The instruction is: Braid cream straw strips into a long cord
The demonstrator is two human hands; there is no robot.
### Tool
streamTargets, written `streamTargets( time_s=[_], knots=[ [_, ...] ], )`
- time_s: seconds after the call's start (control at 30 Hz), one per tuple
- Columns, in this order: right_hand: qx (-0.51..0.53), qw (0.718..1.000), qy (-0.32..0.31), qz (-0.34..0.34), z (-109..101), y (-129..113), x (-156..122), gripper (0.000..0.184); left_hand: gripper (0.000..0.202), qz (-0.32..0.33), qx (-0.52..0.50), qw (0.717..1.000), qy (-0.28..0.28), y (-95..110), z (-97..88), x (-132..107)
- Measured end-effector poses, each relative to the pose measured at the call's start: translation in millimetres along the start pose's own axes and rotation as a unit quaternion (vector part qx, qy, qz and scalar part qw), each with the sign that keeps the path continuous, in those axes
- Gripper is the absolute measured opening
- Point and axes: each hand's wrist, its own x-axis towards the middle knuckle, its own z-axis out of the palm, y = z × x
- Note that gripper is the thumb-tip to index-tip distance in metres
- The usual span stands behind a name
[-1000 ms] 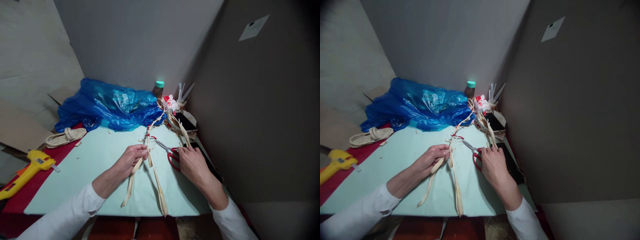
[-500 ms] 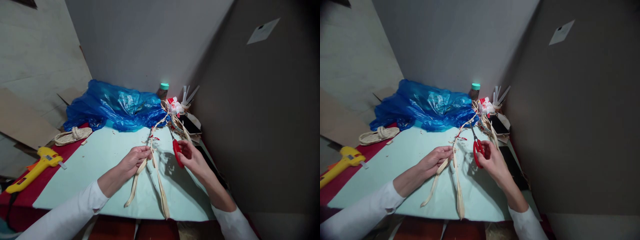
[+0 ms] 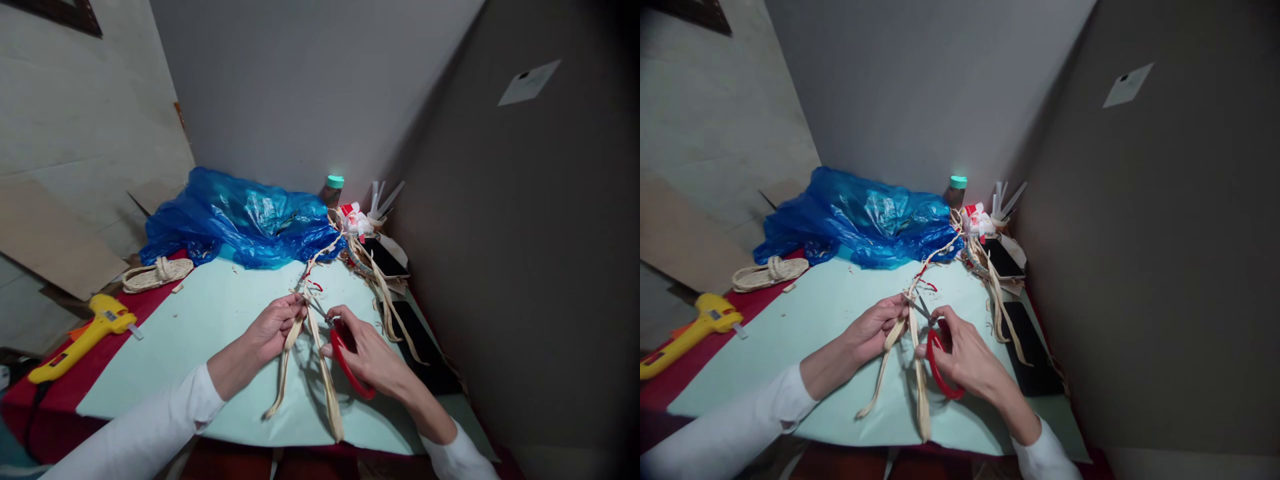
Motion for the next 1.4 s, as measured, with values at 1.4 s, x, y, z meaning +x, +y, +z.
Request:
streamTargets(
  time_s=[1.4],
  knots=[
    [-0.077, 0.994, 0.052, -0.049, 15, 4, -3, 0.026, 0.026, -0.020, 0.075, 0.997, -0.023, -10, -6.1, 1]
  ],
)
